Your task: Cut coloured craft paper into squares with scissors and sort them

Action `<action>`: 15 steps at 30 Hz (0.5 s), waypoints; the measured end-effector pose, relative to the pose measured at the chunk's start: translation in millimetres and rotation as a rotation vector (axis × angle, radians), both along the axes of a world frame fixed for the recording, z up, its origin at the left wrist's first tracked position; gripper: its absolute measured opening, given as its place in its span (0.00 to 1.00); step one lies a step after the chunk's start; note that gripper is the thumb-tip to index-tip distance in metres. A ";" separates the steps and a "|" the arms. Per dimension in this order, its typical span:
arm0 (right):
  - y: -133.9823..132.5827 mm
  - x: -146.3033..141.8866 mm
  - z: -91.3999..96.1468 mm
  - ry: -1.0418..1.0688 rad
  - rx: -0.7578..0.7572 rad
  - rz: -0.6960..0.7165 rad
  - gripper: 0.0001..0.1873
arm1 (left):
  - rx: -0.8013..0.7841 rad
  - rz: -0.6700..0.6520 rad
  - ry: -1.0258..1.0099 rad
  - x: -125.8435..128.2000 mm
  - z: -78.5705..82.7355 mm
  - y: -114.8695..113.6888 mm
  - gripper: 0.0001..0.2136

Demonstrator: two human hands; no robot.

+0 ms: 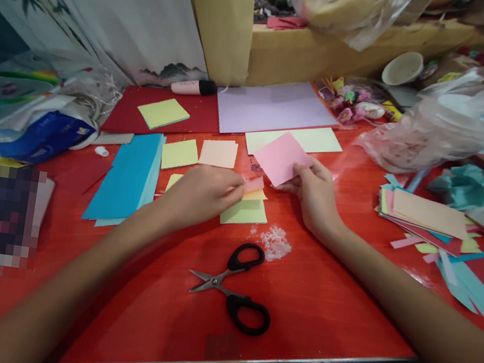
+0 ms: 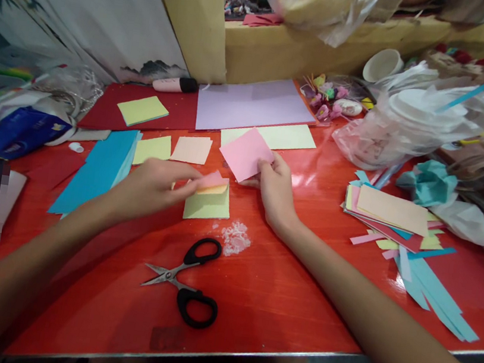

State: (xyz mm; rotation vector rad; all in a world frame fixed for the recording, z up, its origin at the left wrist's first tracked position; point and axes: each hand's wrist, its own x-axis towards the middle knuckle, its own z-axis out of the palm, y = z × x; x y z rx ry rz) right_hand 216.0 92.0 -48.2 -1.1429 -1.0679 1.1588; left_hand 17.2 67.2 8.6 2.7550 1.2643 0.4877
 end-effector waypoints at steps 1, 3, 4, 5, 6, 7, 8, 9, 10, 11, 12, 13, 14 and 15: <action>-0.2 -0.3 1.0 0.000 0.000 -0.003 0.03 | 0.045 0.092 -0.036 -1.3 6.7 -0.3 0.12; -0.6 -0.9 2.7 0.019 0.004 -0.001 0.02 | 0.139 0.240 -0.110 -4.4 18.6 -1.0 0.10; -0.9 -1.1 3.4 0.033 0.005 0.005 0.01 | 0.179 0.284 -0.144 -6.0 23.0 -1.4 0.09; -1.3 -1.3 4.0 0.046 0.006 0.011 0.01 | 0.214 0.312 -0.171 -7.4 25.8 -1.8 0.08; -1.8 -1.5 4.5 0.057 0.005 0.020 0.01 | 0.251 0.328 -0.190 -8.6 27.0 -2.3 0.08; -2.4 -1.9 4.9 0.066 0.001 0.028 0.01 | 0.301 0.341 -0.197 -9.5 26.7 -2.9 0.08; -3.3 -2.3 5.6 0.072 -0.007 0.040 0.01 | 0.367 0.350 -0.187 -10.1 25.0 -3.5 0.08; -4.4 -3.0 6.4 0.077 -0.019 0.060 0.01 | 0.450 0.353 -0.163 -10.3 22.3 -4.3 0.09; -5.7 -3.9 7.5 0.081 -0.035 0.092 0.01 | 0.544 0.335 -0.127 -10.2 19.0 -5.1 0.10; -7.4 -4.9 8.9 0.086 -0.056 0.140 0.01 | 0.632 0.292 -0.085 -9.6 15.2 -5.9 0.10; -9.4 -6.1 10.5 0.095 -0.080 0.201 0.02 | 0.697 0.221 -0.042 -8.7 11.5 -6.7 0.11; -11.4 -7.4 12.1 0.110 -0.106 0.268 0.04 | 0.735 0.130 0.001 -7.3 7.9 -7.5 0.11; -13.4 -8.6 13.7 0.130 -0.134 0.330 0.05 | 0.747 0.032 0.043 -5.8 4.6 -8.2 0.12; -15.2 -9.7 15.1 0.152 -0.161 0.378 0.07 | 0.743 -0.062 0.086 -4.2 1.7 -8.7 0.12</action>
